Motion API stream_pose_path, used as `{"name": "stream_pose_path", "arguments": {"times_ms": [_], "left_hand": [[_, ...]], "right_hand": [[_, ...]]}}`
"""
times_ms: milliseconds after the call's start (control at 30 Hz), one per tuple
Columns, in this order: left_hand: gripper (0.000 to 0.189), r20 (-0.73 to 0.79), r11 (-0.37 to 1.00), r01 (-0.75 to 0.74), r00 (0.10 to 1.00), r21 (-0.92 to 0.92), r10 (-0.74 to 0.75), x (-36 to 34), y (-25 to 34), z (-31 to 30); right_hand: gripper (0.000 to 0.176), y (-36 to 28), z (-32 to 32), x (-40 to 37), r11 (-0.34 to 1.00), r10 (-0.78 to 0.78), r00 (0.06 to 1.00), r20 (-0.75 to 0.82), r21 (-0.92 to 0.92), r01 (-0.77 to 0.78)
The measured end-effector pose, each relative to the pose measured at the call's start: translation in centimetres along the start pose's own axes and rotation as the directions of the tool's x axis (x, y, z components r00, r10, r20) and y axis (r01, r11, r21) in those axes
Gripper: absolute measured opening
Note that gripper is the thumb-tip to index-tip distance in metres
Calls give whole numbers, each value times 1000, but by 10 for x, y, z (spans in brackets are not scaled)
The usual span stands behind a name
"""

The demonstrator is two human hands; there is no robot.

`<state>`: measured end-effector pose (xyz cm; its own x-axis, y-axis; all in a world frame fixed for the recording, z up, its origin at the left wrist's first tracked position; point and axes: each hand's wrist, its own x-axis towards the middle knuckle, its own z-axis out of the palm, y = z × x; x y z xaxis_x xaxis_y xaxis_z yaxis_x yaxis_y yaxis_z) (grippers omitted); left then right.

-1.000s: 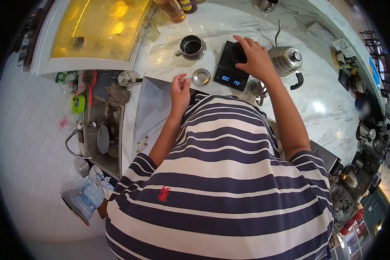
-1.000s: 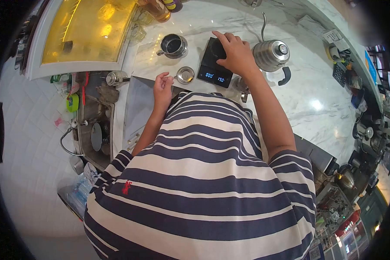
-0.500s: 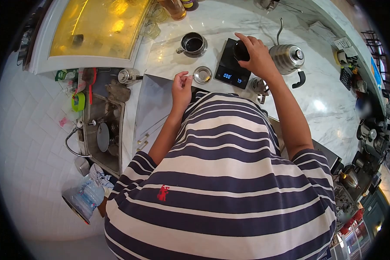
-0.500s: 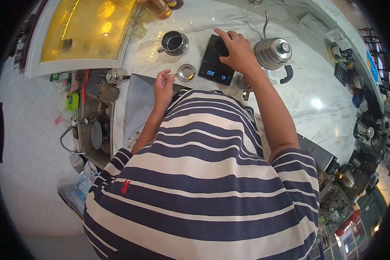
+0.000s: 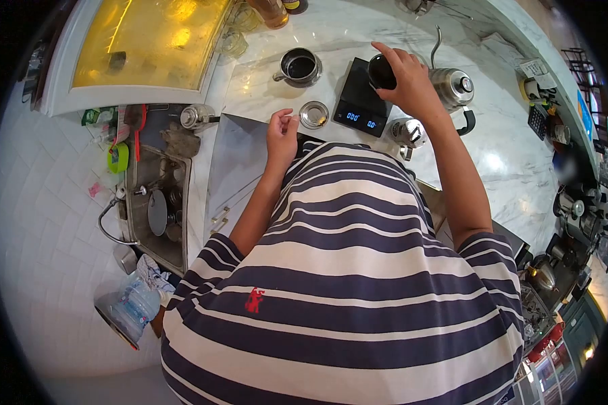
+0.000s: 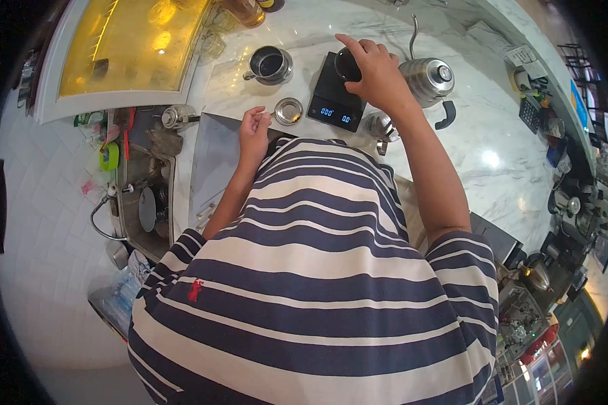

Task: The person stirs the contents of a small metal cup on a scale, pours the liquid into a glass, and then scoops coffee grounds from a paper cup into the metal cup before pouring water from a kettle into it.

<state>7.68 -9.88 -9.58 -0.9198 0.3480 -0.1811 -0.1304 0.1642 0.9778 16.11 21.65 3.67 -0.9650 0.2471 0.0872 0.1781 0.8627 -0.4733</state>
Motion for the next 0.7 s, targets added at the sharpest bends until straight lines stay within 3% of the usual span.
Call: {"name": "stream_pose_path", "arguments": {"times_ms": [700], "left_hand": [[26, 39, 997, -1, 999, 78, -2, 40, 10, -68]], "right_hand": [[93, -42, -21, 20, 987, 158, 986, -48, 6, -158]]}}
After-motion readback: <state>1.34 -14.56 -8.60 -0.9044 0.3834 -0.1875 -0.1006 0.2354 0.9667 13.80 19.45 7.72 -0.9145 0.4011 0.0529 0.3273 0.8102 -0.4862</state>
